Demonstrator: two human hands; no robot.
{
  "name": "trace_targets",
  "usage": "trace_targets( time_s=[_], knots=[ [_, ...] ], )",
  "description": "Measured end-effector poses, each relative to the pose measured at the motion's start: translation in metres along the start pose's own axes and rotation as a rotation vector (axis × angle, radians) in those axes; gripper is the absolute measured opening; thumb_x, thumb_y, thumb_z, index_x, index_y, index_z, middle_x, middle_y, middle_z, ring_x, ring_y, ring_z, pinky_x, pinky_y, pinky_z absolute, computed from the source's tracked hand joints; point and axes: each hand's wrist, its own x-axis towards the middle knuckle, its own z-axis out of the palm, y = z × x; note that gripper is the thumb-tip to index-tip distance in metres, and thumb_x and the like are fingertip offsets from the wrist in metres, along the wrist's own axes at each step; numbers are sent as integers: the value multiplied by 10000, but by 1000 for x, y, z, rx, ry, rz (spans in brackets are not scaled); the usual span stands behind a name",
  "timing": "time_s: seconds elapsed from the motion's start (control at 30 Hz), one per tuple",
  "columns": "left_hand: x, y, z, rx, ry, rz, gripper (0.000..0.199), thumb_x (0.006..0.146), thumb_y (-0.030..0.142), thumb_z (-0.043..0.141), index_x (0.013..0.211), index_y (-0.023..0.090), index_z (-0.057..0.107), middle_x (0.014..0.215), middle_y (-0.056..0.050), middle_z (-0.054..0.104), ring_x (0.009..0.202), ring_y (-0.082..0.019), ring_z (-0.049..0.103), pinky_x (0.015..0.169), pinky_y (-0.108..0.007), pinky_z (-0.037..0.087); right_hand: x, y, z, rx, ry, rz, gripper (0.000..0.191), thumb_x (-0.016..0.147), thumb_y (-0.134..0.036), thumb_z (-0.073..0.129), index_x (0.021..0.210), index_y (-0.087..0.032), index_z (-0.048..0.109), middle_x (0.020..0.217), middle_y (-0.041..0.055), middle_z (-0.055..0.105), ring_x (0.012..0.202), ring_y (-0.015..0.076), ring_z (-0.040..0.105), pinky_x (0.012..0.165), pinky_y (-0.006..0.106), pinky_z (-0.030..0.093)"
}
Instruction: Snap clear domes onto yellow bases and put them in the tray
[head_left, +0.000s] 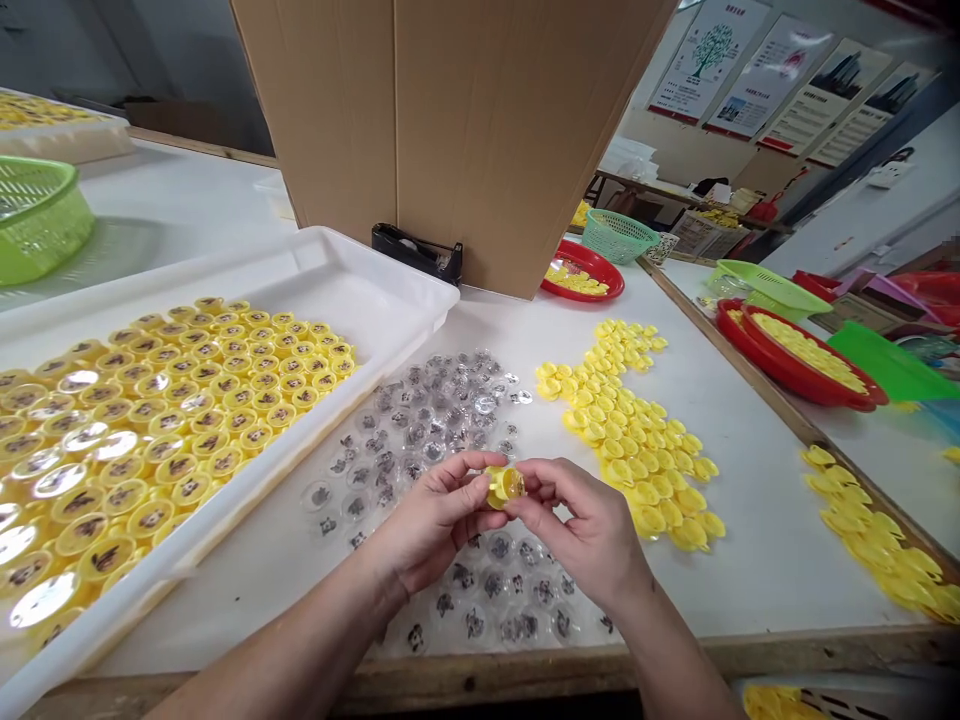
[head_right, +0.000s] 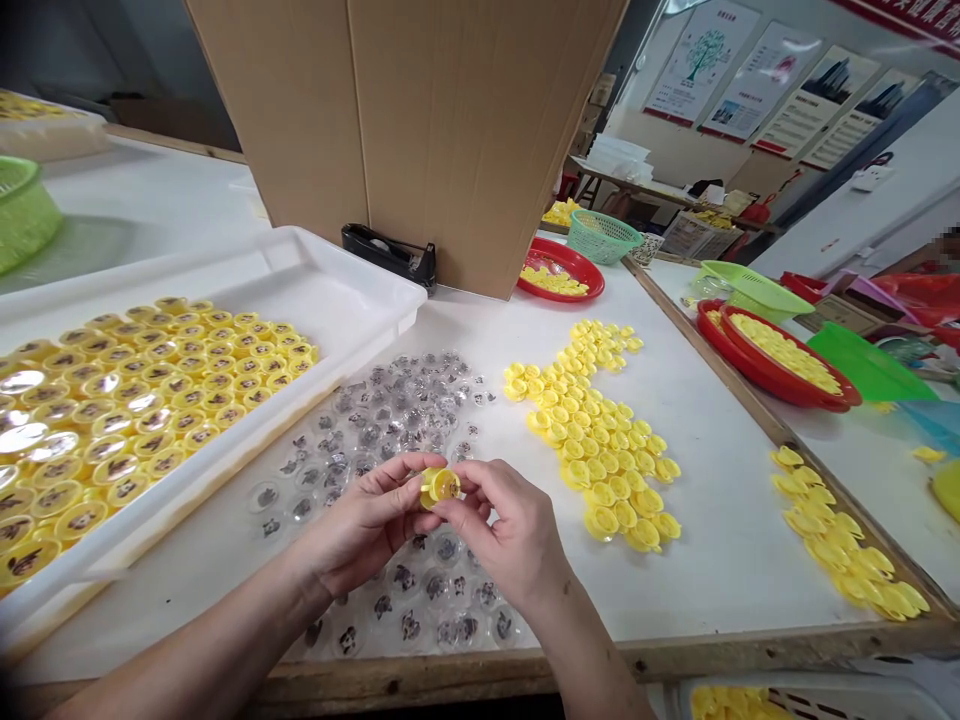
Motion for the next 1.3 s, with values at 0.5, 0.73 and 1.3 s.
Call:
trace_targets(
  time_s=[0.5, 0.73, 1.3],
  knots=[
    [-2, -1, 4, 129, 41, -8, 314, 681, 261, 761, 970, 153, 704, 820, -42, 673, 639, -84, 593, 585, -181, 479, -5, -18, -10, -304, -80, -211, 287, 837, -130, 572, 1106, -227, 588, 974, 50, 643, 867, 161, 628, 737, 268, 548],
    [-4, -3, 6, 117, 61, -4, 300, 663, 269, 773, 927, 141, 710, 794, -46, 670, 627, -96, 590, 578, -206, 475, -7, -21, -4, -368, -75, -228, 281, 851, -118, 527, 1100, -232, 588, 957, 61, 642, 847, 168, 636, 714, 269, 557],
    [-7, -8, 14, 554, 49, 245, 319, 720, 395, 699, 869, 133, 598, 769, -59, 623, 678, -139, 552, 602, -224, 408, -22, 16, 10, 51, 34, 152, 286, 813, -305, 605, 1090, -238, 572, 905, 60, 623, 753, 176, 624, 671, 265, 552]
  ],
)
